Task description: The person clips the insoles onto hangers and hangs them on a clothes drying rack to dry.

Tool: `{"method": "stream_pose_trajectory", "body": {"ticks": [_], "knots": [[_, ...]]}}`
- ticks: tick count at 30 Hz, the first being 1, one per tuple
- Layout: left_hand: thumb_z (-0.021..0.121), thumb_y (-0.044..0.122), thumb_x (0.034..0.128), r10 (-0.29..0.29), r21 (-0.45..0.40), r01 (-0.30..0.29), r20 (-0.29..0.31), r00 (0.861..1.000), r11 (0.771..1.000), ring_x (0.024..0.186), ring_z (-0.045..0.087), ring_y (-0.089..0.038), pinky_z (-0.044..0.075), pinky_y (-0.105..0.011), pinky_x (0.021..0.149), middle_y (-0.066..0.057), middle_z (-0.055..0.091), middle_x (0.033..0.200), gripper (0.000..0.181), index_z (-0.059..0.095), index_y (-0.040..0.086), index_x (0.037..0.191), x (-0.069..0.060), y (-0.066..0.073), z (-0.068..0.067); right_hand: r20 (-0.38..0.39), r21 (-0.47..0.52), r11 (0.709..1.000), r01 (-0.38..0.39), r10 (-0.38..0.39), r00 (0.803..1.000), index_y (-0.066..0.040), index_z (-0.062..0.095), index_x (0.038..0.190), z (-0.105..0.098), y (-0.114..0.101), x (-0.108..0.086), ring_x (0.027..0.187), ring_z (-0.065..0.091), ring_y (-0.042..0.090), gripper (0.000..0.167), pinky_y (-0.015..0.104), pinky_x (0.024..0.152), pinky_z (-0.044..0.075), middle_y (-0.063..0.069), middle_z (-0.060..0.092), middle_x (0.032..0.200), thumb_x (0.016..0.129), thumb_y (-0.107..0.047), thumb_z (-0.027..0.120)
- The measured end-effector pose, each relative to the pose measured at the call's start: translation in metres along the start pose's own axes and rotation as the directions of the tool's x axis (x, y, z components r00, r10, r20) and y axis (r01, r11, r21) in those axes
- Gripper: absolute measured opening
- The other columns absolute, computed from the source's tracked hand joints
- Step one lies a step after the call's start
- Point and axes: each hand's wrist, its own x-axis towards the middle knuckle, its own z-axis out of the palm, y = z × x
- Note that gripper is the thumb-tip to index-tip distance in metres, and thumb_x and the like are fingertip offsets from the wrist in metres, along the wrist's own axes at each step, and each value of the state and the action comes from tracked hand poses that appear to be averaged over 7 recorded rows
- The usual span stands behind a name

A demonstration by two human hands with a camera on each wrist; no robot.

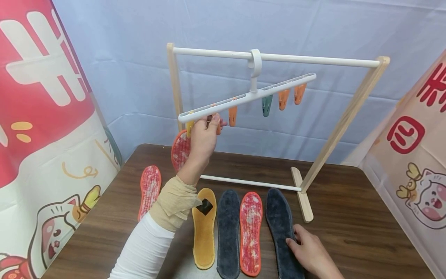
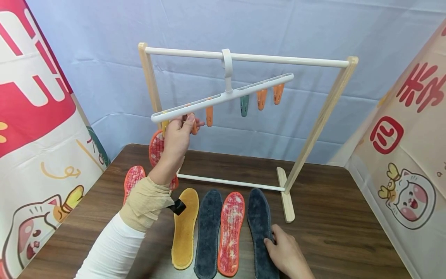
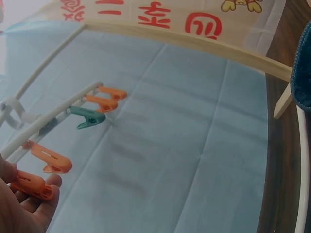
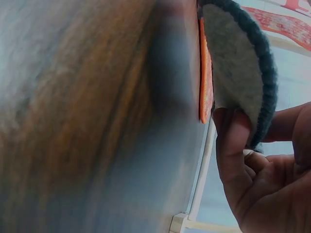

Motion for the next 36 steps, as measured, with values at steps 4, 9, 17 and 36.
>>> {"method": "stream_pose_trajectory", "body": {"ticks": [4,9,17,36], "knots": [[0.053,0.02,0.1067,-0.001,-0.015,0.001,0.001,1.0,1.0,0.101,0.07,-0.026,0.047,-0.027,0.08,-0.011,0.064,0.096,0.025,0.061,-0.002,0.117,0.0,0.0,0.0,-0.002,-0.004,1.0,0.012,-0.012,1.0,-0.013,0.05,0.09,-0.001,-0.002,-0.001,0.06,0.041,0.012,0.019,0.026,0.058,0.032,-0.002,0.042,0.067,0.094,-0.011,0.068],[0.053,0.021,0.1065,-0.006,-0.016,0.006,0.002,1.0,1.0,0.101,0.071,-0.026,0.048,-0.028,0.082,-0.01,0.064,0.096,0.024,0.062,0.0,0.114,0.0,-0.002,0.001,0.007,-0.001,1.0,0.019,-0.019,1.0,-0.013,0.049,0.09,-0.002,-0.005,0.001,0.06,0.04,0.013,0.019,0.027,0.058,0.031,-0.002,0.041,0.067,0.095,-0.011,0.067],[0.053,0.02,0.1066,0.006,-0.023,-0.006,0.01,1.0,1.0,0.101,0.071,-0.026,0.048,-0.028,0.08,-0.008,0.061,0.094,0.023,0.061,0.0,0.113,0.0,-0.002,0.0,0.01,-0.003,1.0,0.02,-0.02,1.0,-0.013,0.048,0.089,-0.003,-0.011,0.001,0.061,0.04,0.014,0.02,0.027,0.058,0.031,-0.001,0.04,0.068,0.095,-0.012,0.067],[0.053,0.019,0.1062,-0.018,-0.06,0.019,0.025,1.0,0.998,0.099,0.069,-0.023,0.05,-0.03,0.087,-0.007,0.06,0.092,0.025,0.061,-0.002,0.118,0.0,0.0,-0.002,0.007,0.019,0.998,0.055,-0.055,0.998,-0.014,0.049,0.089,-0.005,-0.032,0.002,0.059,0.041,0.012,0.021,0.028,0.059,0.033,-0.003,0.045,0.065,0.096,-0.012,0.068]]}}
